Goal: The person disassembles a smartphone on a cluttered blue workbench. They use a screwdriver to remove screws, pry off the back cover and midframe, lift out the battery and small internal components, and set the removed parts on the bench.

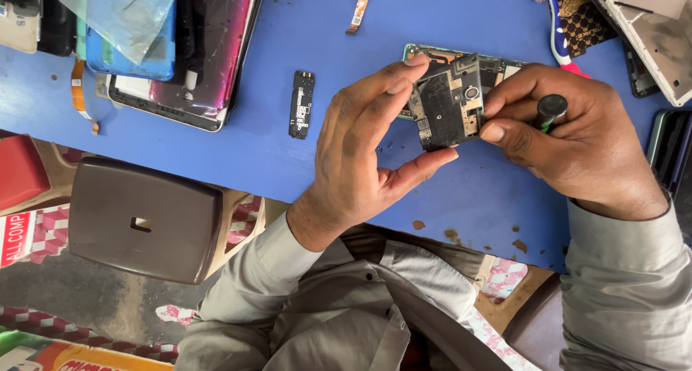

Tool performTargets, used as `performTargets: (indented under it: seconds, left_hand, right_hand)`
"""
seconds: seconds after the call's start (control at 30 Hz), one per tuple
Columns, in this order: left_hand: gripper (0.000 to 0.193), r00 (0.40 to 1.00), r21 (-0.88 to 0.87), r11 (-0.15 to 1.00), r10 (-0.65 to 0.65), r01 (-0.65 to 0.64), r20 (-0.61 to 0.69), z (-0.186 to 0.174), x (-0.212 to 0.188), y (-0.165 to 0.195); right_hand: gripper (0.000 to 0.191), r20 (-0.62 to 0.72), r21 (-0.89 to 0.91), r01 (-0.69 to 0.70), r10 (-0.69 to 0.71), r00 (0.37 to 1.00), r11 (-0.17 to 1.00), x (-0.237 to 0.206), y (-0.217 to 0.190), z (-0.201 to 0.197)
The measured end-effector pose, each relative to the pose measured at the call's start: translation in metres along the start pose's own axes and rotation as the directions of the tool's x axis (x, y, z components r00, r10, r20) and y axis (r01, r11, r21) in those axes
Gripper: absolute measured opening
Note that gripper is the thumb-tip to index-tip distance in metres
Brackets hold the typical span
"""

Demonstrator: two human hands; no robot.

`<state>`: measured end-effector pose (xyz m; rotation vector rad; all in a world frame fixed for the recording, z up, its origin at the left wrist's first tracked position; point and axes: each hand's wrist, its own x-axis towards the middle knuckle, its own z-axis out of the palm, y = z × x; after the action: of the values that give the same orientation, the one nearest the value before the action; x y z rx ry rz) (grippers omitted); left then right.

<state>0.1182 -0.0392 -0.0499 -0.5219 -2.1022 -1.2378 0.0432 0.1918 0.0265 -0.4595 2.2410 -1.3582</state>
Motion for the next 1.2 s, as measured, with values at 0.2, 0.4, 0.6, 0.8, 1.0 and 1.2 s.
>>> performTargets:
  seconds: [0.2, 0.4, 0.6, 0.8, 1.0, 1.2]
  left_hand:
    - [0.09, 1.0, -0.004, 1.0, 0.003, -0.003, -0.011, 0.001, -0.001, -0.001]
    - [0.09, 1.0, 0.006, 1.0, -0.003, 0.003, 0.008, 0.001, -0.002, -0.001]
    - [0.088, 1.0, 0.038, 0.999, 0.0, -0.001, 0.029, 0.004, -0.003, 0.0]
    - [0.085, 0.991, 0.169, 0.986, -0.011, -0.012, 0.133, 0.012, 0.003, 0.009]
    - [0.082, 0.947, 0.321, 0.947, -0.076, -0.03, 0.311, 0.02, 0.014, 0.03]
    - [0.084, 0.914, 0.391, 0.917, -0.087, -0.082, 0.395, 0.046, 0.031, 0.048]
  right_hand:
    - [0.012, -0.004, -0.021, 0.01, -0.011, 1.0, 1.0, 0.001, -0.005, 0.001]
    - [0.011, -0.019, 0.068, -0.002, 0.004, 1.0, 0.998, 0.001, -0.007, -0.002]
    - [0.031, -0.398, 0.277, 0.385, -0.26, 0.88, 0.88, 0.003, 0.019, -0.008]
    - [0.033, -0.703, 0.269, 0.652, -0.318, 0.636, 0.709, -0.009, 0.068, -0.035]
    - [0.035, -0.799, 0.271, 0.743, -0.287, 0.529, 0.612, -0.016, 0.1, -0.047]
    - [0.037, -0.836, 0.279, 0.798, -0.273, 0.475, 0.535, -0.014, 0.111, -0.052]
